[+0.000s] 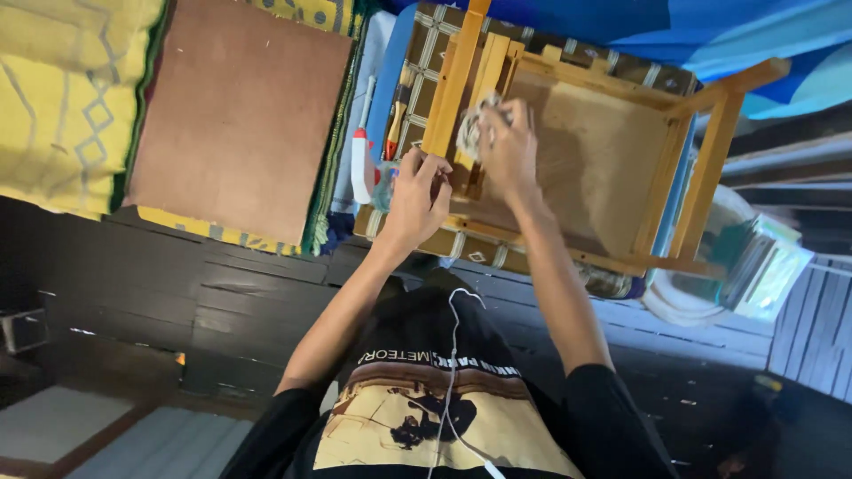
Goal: Clean a small wooden bench using a cloth and spray cleaner.
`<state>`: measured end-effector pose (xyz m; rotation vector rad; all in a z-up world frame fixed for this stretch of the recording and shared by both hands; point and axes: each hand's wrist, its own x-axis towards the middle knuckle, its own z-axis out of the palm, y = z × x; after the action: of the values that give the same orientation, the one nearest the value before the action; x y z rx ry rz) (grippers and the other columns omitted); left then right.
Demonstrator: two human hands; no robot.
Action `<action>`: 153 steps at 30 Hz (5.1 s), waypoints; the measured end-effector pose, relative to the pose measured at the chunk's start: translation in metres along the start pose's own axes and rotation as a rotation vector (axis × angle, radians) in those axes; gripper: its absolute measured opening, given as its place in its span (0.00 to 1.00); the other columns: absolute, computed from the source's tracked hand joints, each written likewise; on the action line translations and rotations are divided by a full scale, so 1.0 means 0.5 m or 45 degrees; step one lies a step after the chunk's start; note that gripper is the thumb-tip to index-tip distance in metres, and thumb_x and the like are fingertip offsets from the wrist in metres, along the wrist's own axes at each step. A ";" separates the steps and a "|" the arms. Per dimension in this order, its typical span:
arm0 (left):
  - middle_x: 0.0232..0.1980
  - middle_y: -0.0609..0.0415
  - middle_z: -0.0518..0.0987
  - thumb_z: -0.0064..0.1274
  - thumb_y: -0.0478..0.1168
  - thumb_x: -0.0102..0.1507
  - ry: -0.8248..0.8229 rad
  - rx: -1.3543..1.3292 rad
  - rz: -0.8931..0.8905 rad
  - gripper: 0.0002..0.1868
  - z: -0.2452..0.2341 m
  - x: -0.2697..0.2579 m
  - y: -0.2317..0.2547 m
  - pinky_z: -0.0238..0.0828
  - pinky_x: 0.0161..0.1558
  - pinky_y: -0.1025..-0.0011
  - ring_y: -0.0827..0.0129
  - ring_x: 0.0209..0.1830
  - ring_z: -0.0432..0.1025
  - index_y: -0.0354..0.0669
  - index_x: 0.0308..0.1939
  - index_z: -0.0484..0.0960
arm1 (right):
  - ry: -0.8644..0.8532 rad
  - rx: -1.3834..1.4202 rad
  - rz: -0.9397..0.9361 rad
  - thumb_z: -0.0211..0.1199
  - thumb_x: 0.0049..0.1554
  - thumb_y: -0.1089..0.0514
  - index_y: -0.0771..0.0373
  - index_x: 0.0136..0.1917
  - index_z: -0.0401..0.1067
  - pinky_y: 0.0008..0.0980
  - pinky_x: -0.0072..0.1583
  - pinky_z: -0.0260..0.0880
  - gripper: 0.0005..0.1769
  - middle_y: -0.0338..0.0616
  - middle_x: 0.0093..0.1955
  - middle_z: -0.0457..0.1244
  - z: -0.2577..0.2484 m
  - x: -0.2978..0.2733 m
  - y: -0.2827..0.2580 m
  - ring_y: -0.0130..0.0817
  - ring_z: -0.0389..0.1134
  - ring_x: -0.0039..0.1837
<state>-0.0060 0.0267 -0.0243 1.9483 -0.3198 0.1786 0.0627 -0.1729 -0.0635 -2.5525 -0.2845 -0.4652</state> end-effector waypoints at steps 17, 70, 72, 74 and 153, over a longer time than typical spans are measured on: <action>0.44 0.45 0.72 0.57 0.35 0.67 -0.023 -0.108 0.054 0.07 -0.065 -0.033 -0.012 0.69 0.47 0.62 0.57 0.42 0.70 0.37 0.48 0.81 | -0.327 0.474 -0.039 0.71 0.49 0.64 0.64 0.51 0.80 0.40 0.60 0.74 0.14 0.50 0.55 0.71 -0.072 -0.028 -0.145 0.42 0.73 0.56; 0.48 0.34 0.68 0.64 0.46 0.51 -0.217 0.698 -0.142 0.31 0.011 0.054 0.035 0.66 0.50 0.49 0.40 0.51 0.65 0.30 0.50 0.69 | -0.206 0.049 -0.145 0.74 0.54 0.59 0.62 0.49 0.81 0.33 0.46 0.76 0.09 0.44 0.50 0.64 0.072 0.190 0.066 0.35 0.69 0.49; 0.48 0.35 0.69 0.64 0.47 0.51 -0.225 0.727 -0.140 0.32 0.012 0.053 0.035 0.66 0.48 0.49 0.41 0.51 0.66 0.30 0.50 0.69 | -0.058 0.006 -0.199 0.74 0.52 0.60 0.62 0.49 0.81 0.32 0.47 0.76 0.11 0.44 0.50 0.64 0.088 0.225 0.096 0.35 0.69 0.50; 0.48 0.35 0.69 0.65 0.49 0.51 -0.258 0.774 -0.163 0.32 0.011 0.053 0.039 0.67 0.49 0.50 0.41 0.51 0.67 0.30 0.48 0.70 | 0.157 -0.087 -0.333 0.75 0.53 0.61 0.63 0.51 0.81 0.28 0.46 0.75 0.12 0.40 0.48 0.64 0.107 0.254 0.131 0.33 0.68 0.50; 0.42 0.41 0.69 0.60 0.36 0.56 -0.352 -0.070 0.360 0.15 -0.055 0.021 0.008 0.67 0.47 0.52 0.46 0.43 0.67 0.35 0.39 0.70 | -0.408 -0.019 0.142 0.69 0.55 0.54 0.59 0.48 0.80 0.50 0.52 0.71 0.10 0.46 0.47 0.62 -0.064 0.061 -0.138 0.51 0.70 0.49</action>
<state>0.0032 0.0492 -0.0074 1.8677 -0.7762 0.0819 0.0619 -0.1285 0.0057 -2.6356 -0.2512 -0.0139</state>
